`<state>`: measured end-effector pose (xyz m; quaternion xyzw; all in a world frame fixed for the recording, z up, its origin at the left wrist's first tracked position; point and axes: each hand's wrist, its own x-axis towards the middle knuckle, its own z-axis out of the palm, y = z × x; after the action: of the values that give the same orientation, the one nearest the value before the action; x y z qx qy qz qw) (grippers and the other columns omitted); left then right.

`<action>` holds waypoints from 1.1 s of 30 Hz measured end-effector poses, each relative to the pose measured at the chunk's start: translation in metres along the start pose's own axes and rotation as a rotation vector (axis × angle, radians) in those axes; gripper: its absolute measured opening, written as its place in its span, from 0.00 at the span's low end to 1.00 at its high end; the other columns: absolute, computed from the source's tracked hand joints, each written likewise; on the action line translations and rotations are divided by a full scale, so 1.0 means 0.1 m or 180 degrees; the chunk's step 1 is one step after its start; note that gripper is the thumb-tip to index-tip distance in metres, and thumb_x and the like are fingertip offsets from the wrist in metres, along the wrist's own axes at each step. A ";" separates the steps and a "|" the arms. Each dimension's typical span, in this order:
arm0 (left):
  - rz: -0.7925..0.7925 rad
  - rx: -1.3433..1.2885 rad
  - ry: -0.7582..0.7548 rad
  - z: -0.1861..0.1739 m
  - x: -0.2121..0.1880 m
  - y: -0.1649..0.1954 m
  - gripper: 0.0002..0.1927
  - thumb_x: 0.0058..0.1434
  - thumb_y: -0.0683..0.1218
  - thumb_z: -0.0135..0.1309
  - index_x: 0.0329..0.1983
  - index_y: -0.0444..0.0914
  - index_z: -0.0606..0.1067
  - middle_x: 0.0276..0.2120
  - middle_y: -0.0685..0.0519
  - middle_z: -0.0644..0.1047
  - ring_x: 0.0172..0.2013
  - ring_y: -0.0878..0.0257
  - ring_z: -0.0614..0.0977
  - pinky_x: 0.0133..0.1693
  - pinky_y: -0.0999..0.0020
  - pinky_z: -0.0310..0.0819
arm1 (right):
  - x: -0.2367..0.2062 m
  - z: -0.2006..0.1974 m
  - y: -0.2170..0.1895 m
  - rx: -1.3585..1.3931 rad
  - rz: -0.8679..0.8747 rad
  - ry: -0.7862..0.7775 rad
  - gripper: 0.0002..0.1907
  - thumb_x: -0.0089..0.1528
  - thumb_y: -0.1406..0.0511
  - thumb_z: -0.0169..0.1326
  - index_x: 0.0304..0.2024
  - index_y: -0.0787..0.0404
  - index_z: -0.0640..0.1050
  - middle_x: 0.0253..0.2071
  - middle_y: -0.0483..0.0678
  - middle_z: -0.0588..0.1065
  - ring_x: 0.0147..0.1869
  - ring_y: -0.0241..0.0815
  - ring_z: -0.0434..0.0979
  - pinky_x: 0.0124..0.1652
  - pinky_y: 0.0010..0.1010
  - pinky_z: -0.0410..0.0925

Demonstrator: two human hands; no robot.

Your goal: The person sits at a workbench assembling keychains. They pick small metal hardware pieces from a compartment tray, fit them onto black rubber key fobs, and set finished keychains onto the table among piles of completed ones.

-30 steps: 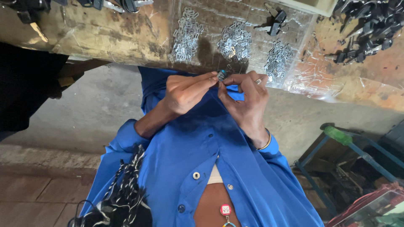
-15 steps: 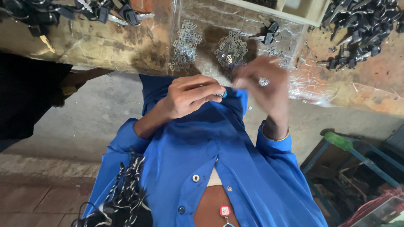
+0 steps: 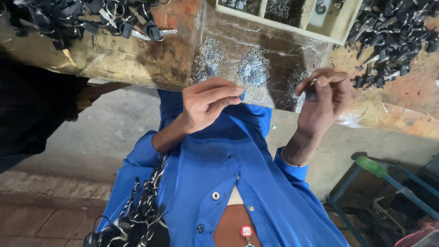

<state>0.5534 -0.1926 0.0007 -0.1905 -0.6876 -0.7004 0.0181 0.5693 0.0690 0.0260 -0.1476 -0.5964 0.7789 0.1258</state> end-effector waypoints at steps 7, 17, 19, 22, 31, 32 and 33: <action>-0.0107 0.0002 0.0209 0.02 -0.06 0.00 0.11 0.63 0.33 0.65 0.48 0.33 0.79 0.42 0.46 0.82 0.39 0.60 0.86 0.39 0.69 0.80 | -0.31 0.06 -0.11 -0.1776 0.0199 -0.0116 0.10 0.71 0.71 0.63 0.46 0.64 0.73 0.31 0.44 0.73 0.32 0.31 0.69 0.33 0.20 0.61; -0.0344 -0.0298 0.0235 0.04 -0.08 -0.01 0.10 0.63 0.33 0.64 0.47 0.32 0.80 0.41 0.46 0.82 0.36 0.65 0.85 0.33 0.75 0.74 | -0.17 0.35 -0.26 -0.2618 -0.0369 -0.0781 0.18 0.61 0.71 0.72 0.51 0.68 0.82 0.48 0.52 0.82 0.45 0.36 0.82 0.45 0.25 0.73; -0.0392 -0.0339 0.0234 0.04 -0.07 -0.01 0.10 0.63 0.32 0.64 0.47 0.32 0.80 0.42 0.46 0.82 0.36 0.65 0.85 0.32 0.76 0.73 | -0.15 0.29 -0.22 -0.1719 0.0030 -0.0773 0.16 0.59 0.73 0.70 0.49 0.68 0.82 0.47 0.55 0.81 0.44 0.39 0.83 0.36 0.22 0.71; -0.0443 -0.0503 0.0238 0.05 -0.08 -0.02 0.10 0.65 0.32 0.62 0.48 0.31 0.79 0.43 0.46 0.82 0.38 0.64 0.86 0.34 0.76 0.77 | -0.17 0.22 -0.08 -0.0261 0.0193 -0.1019 0.16 0.59 0.74 0.68 0.49 0.68 0.81 0.48 0.56 0.78 0.46 0.43 0.83 0.41 0.30 0.77; -0.0450 -0.0813 0.0252 0.08 -0.08 -0.01 0.09 0.68 0.30 0.58 0.50 0.29 0.77 0.44 0.44 0.80 0.42 0.58 0.87 0.42 0.70 0.85 | -0.40 0.38 0.02 0.0253 0.0090 -0.0810 0.18 0.63 0.79 0.61 0.55 0.69 0.77 0.47 0.55 0.71 0.47 0.46 0.78 0.43 0.42 0.80; -0.0451 -0.0793 0.0253 0.08 -0.07 -0.01 0.09 0.67 0.30 0.58 0.50 0.28 0.77 0.44 0.43 0.80 0.42 0.57 0.87 0.42 0.70 0.85 | -0.41 0.41 0.01 0.0282 0.0132 -0.0691 0.19 0.63 0.78 0.59 0.57 0.69 0.75 0.49 0.54 0.70 0.47 0.47 0.79 0.42 0.42 0.80; -0.0453 -0.0774 0.0257 0.08 -0.07 -0.01 0.09 0.67 0.30 0.58 0.49 0.28 0.77 0.44 0.43 0.80 0.42 0.57 0.88 0.42 0.70 0.85 | -0.40 0.43 0.00 0.0294 0.0116 -0.0738 0.17 0.64 0.77 0.57 0.56 0.71 0.75 0.49 0.55 0.69 0.46 0.47 0.79 0.43 0.43 0.80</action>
<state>0.5617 -0.1869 -0.0023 -0.1137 -0.6081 -0.7852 -0.0272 0.5899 0.0161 0.0396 -0.0613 -0.5676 0.8196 0.0485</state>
